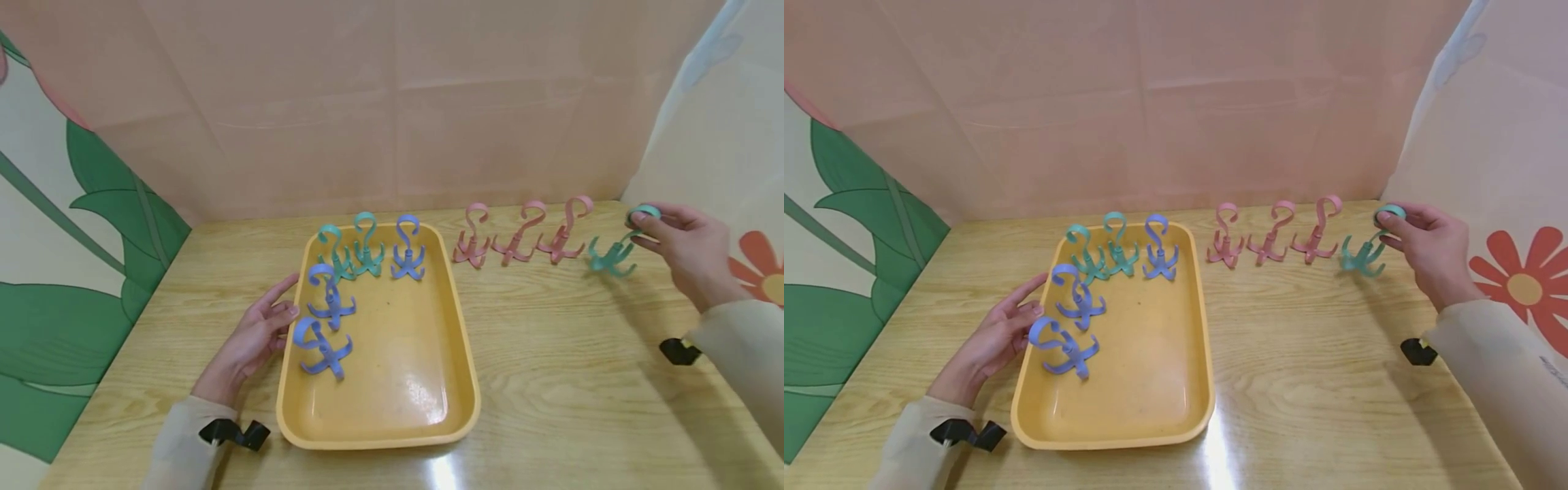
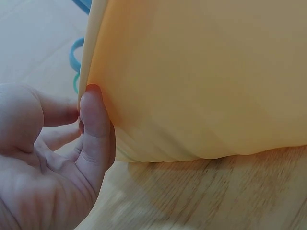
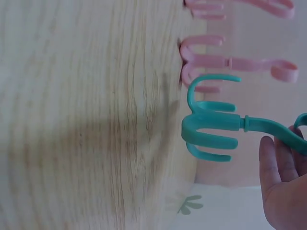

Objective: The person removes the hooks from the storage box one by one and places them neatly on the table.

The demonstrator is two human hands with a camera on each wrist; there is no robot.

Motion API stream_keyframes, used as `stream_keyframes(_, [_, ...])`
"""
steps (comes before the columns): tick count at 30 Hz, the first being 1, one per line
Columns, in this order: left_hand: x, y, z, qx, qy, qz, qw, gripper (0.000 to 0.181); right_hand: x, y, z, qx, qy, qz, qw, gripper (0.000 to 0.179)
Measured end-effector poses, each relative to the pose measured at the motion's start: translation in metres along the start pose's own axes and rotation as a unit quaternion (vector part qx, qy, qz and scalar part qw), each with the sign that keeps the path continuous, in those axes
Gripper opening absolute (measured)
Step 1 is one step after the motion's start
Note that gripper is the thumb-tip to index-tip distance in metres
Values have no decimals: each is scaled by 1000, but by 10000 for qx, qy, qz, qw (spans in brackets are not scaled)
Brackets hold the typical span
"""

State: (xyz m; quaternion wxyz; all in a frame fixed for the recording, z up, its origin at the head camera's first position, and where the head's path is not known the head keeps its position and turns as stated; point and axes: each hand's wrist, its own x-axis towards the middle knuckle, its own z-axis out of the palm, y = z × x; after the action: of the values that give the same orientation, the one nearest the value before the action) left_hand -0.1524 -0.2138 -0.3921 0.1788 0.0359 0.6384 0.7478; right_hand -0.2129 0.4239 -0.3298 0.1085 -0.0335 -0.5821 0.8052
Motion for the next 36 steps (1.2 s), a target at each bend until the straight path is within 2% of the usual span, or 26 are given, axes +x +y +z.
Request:
stream_keyframes(6, [1,0,0,10,-10,-6,10000,66,15,1,-2,177,225,85,9996,23])
stream_keyframes(14, [2,0,-1,33,-51,31,10000,66,28,1,-1,-57,432,47,9990,21])
stream_keyframes(18, [2,0,-1,30,-39,16,10000,66,33,1,1,-224,476,31,9986,20])
stream_keyframes(25, [2,0,-1,22,-22,-5,10000,66,37,3,4,-121,550,97,9984,20])
stream_keyframes(36, [1,-1,-2,44,-32,43,10000,66,42,5,2,-474,711,198,9961,18])
